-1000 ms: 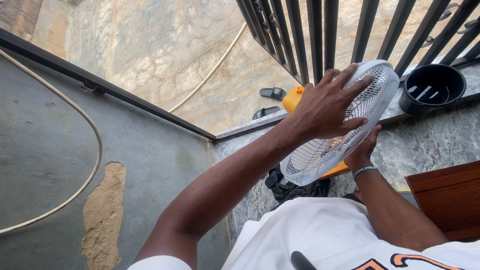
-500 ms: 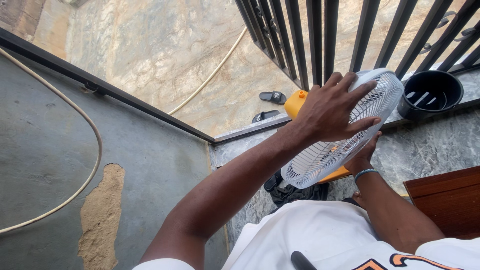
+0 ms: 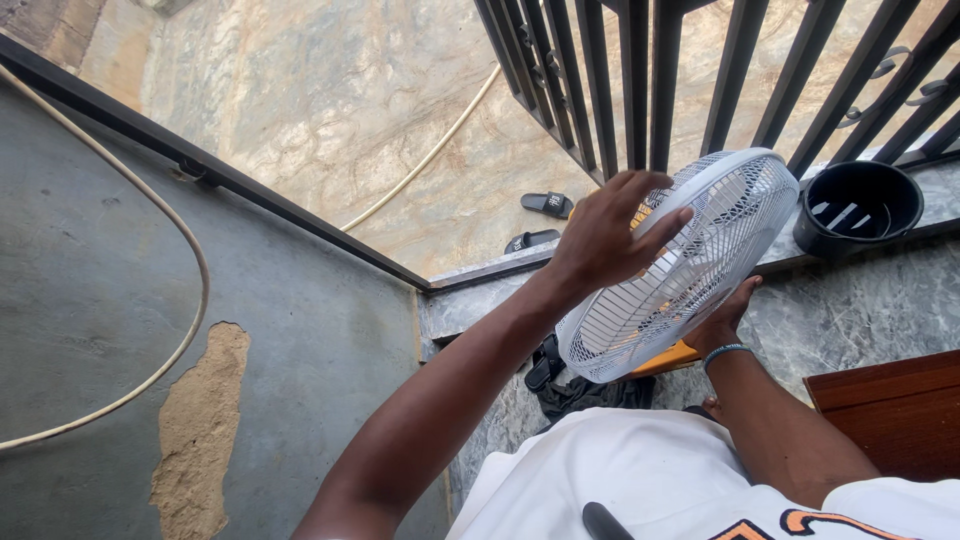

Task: The person assembles a small table fan by attaching the front and rear wire cages to the fan base. They align the cages, secure them by hand, and adjust the fan's position on a wooden stool.

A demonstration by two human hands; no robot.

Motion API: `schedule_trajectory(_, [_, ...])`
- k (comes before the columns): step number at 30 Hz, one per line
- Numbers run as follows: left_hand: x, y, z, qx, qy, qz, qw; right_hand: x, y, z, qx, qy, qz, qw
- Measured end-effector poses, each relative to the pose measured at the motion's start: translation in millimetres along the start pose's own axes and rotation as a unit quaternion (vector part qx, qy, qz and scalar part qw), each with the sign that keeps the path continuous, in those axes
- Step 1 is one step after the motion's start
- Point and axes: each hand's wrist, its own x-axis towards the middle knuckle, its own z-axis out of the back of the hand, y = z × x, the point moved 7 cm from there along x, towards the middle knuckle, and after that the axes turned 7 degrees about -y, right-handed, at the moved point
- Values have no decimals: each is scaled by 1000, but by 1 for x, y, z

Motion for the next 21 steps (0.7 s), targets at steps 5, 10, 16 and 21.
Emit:
schedule_trajectory(5, [-45,5,23,-43,-7,31,999,11,-7,6,24,20,-1,1000])
schedule_trajectory(10, [-90,27,20,-123,-26,198,972,4,-8,-2,23,20,-25,999])
schedule_trajectory(16, [-91,32,16,-94,-88,159,979,-4,-6,-9,18,11,-29,999])
schedule_trajectory(21, [-94,29,19,-84,-125,133,980,-3,-5,-10,18,29,-32,999])
